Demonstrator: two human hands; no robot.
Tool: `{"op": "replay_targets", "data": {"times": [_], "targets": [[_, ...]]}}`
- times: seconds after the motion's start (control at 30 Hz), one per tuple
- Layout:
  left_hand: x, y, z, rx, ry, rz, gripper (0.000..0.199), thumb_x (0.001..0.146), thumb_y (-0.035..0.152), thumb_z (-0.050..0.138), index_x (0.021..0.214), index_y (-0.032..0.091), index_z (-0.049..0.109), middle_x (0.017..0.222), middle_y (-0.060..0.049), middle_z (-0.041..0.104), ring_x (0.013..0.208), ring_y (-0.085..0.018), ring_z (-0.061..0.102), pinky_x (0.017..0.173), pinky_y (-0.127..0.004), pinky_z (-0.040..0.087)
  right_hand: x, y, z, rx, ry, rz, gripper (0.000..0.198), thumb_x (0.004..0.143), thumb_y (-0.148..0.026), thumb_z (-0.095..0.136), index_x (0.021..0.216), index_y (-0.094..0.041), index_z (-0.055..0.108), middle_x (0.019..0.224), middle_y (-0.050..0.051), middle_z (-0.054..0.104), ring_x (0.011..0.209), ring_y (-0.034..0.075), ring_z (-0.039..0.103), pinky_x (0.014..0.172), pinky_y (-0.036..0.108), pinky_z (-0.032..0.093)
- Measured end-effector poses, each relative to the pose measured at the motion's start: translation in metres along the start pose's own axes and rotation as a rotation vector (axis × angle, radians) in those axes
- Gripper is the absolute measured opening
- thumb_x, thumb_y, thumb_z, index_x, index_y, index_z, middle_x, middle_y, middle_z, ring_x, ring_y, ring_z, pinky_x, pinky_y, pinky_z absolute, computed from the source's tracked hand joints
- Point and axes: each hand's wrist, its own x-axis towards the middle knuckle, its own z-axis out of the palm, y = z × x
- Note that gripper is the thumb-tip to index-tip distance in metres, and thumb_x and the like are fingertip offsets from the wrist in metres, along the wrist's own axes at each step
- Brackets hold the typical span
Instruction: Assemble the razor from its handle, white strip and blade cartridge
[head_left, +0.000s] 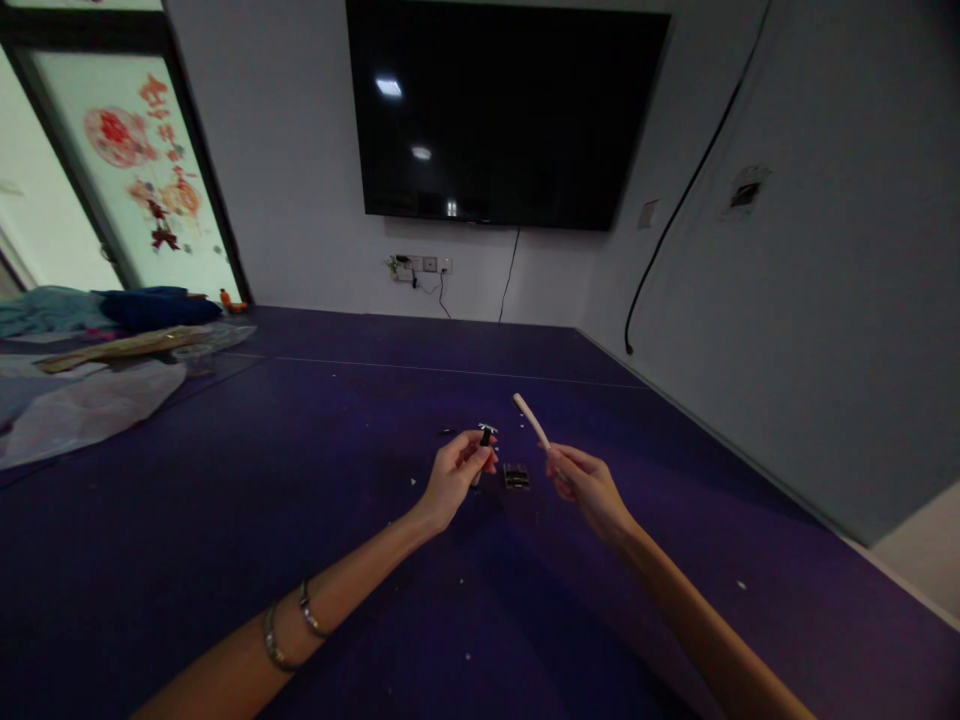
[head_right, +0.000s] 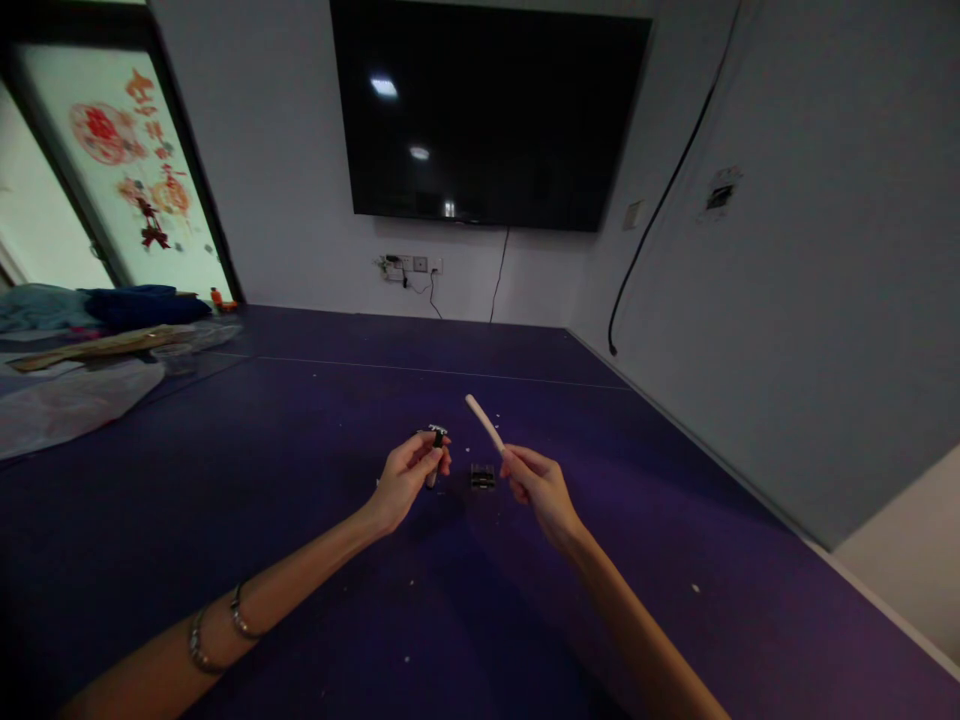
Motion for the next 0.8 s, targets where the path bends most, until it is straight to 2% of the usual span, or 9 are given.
{"op": "replay_targets", "data": {"times": [0.1, 0.2, 0.37, 0.53, 0.67, 0.8], "targets": [[0.002, -0.001, -0.001, -0.006, 0.050, 0.011, 0.022, 0.075, 0.029, 0.060, 0.091, 0.013, 0.058, 0.077, -0.003, 0.061, 0.068, -0.012, 0.058, 0.066, -0.025, 0.043, -0.011, -0.008, 0.020, 0.165, -0.063, 0.096, 0.035, 0.069, -0.040, 0.066, 0.097, -0.019, 0.064, 0.064, -0.002, 0.050, 0.044, 0.003, 0.032, 0.038, 0.019, 0.016], [0.004, -0.001, -0.002, -0.007, 0.075, 0.011, 0.021, 0.073, 0.028, 0.062, 0.088, 0.014, 0.059, 0.076, -0.003, 0.063, 0.069, -0.013, 0.060, 0.069, -0.027, 0.045, -0.024, -0.012, 0.040, 0.282, -0.108, 0.176, 0.037, 0.069, -0.037, 0.067, 0.102, -0.020, 0.062, 0.068, -0.003, 0.049, 0.045, 0.003, 0.033, 0.039, 0.018, 0.015], [0.008, -0.003, -0.006, 0.012, 0.067, 0.022, 0.021, 0.071, 0.027, 0.062, 0.087, 0.015, 0.059, 0.072, -0.003, 0.063, 0.064, -0.013, 0.059, 0.061, -0.025, 0.044, -0.048, -0.012, 0.068, 0.363, -0.118, 0.237, 0.033, 0.071, -0.035, 0.066, 0.099, -0.021, 0.059, 0.072, -0.003, 0.050, 0.046, 0.003, 0.035, 0.039, 0.017, 0.021], [0.009, -0.002, -0.006, 0.023, 0.069, 0.016, 0.021, 0.069, 0.026, 0.063, 0.086, 0.014, 0.060, 0.071, -0.002, 0.062, 0.065, -0.013, 0.059, 0.056, -0.022, 0.041, -0.064, -0.014, 0.083, 0.405, -0.111, 0.257, 0.029, 0.074, -0.035, 0.062, 0.099, -0.023, 0.053, 0.078, -0.002, 0.055, 0.046, 0.004, 0.039, 0.041, 0.019, 0.029], [0.008, -0.001, -0.004, 0.052, 0.114, 0.012, 0.022, 0.067, 0.026, 0.065, 0.085, 0.014, 0.062, 0.068, -0.001, 0.059, 0.061, -0.012, 0.057, 0.053, -0.022, 0.040, -0.072, -0.015, 0.089, 0.433, -0.128, 0.256, 0.030, 0.075, -0.035, 0.061, 0.100, -0.023, 0.050, 0.073, -0.003, 0.055, 0.043, 0.004, 0.038, 0.040, 0.019, 0.029], [0.009, -0.003, -0.005, 0.070, 0.115, -0.007, 0.025, 0.066, 0.027, 0.065, 0.086, 0.014, 0.061, 0.067, -0.001, 0.059, 0.059, -0.012, 0.056, 0.050, -0.021, 0.038, -0.087, -0.005, 0.096, 0.460, -0.113, 0.332, 0.033, 0.073, -0.036, 0.063, 0.100, -0.023, 0.048, 0.068, -0.004, 0.055, 0.042, 0.005, 0.038, 0.038, 0.018, 0.027]]}}
